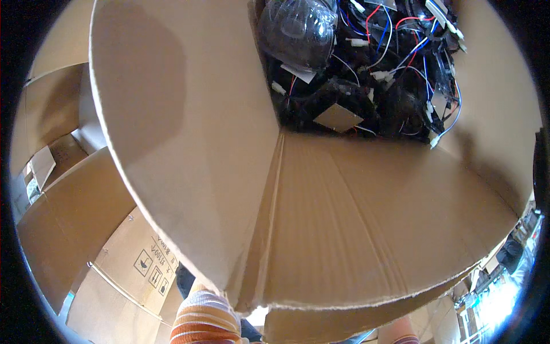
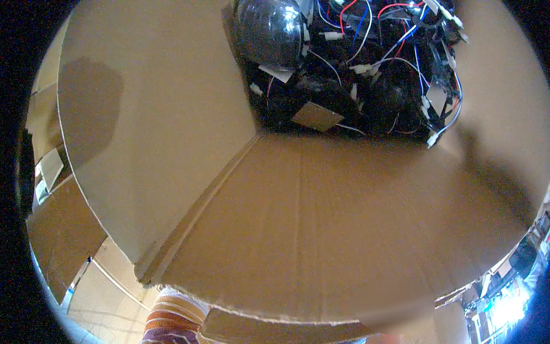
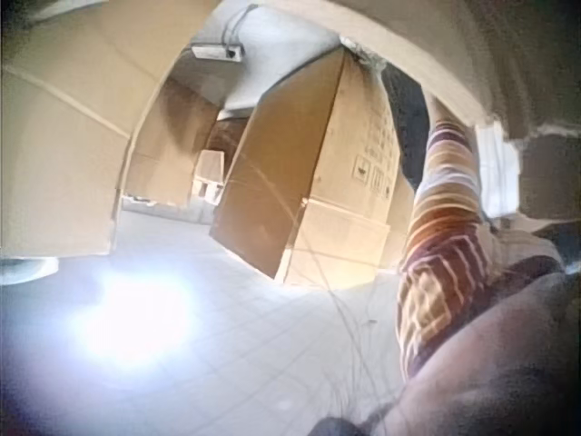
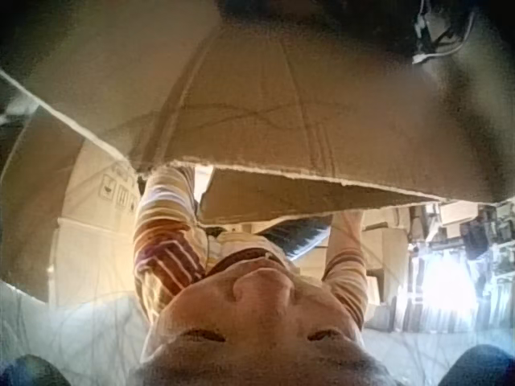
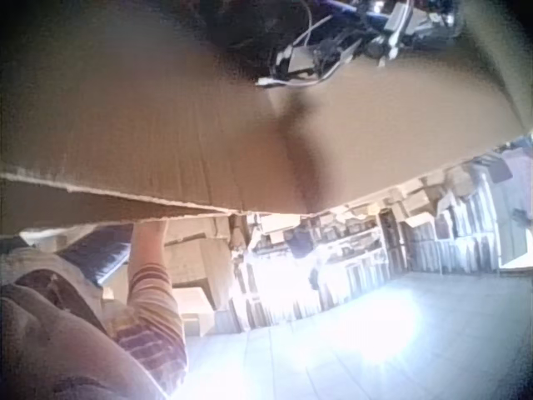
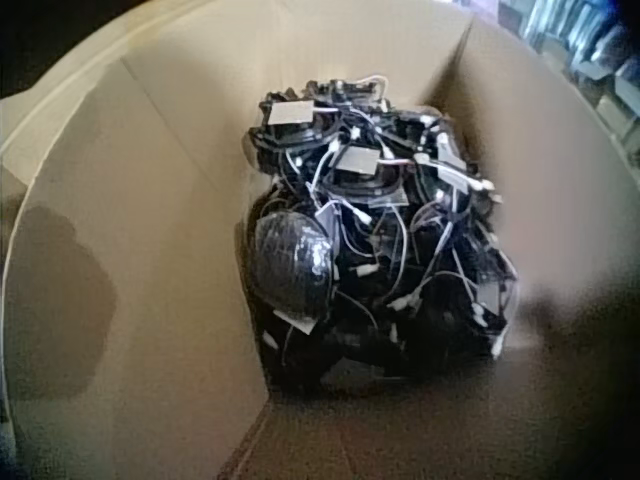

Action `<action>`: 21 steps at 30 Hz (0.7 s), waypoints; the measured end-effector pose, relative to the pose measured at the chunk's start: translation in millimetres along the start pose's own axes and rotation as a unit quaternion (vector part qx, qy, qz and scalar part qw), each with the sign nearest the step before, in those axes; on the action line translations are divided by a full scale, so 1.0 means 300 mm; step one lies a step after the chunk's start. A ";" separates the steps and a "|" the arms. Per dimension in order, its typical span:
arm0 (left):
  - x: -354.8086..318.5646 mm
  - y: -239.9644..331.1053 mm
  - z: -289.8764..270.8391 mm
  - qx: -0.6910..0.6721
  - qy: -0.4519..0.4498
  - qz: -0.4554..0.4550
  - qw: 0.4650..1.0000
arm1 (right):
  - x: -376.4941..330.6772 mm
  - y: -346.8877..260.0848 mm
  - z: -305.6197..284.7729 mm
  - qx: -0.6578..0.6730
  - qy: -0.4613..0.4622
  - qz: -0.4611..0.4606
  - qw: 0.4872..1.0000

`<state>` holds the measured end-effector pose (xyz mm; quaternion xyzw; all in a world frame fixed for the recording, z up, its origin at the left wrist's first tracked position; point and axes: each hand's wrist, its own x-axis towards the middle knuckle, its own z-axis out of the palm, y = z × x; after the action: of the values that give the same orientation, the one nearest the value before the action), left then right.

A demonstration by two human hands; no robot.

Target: The person moves a cardboard box filled with headlights across the floor, sets up a power testing device, and tests the headlights by connecting their wire plugs to the tester.

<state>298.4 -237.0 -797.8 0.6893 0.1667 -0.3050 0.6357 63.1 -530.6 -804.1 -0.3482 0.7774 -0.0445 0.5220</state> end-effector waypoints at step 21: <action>-0.462 0.877 0.167 -0.030 -0.013 0.027 0.999 | -0.137 0.002 -0.140 -0.025 -0.012 0.061 0.998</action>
<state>345.4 -300.0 -506.9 0.6703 0.1484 -0.2915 0.6661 36.2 -518.4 -753.3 -0.3135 0.7915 0.0111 0.5245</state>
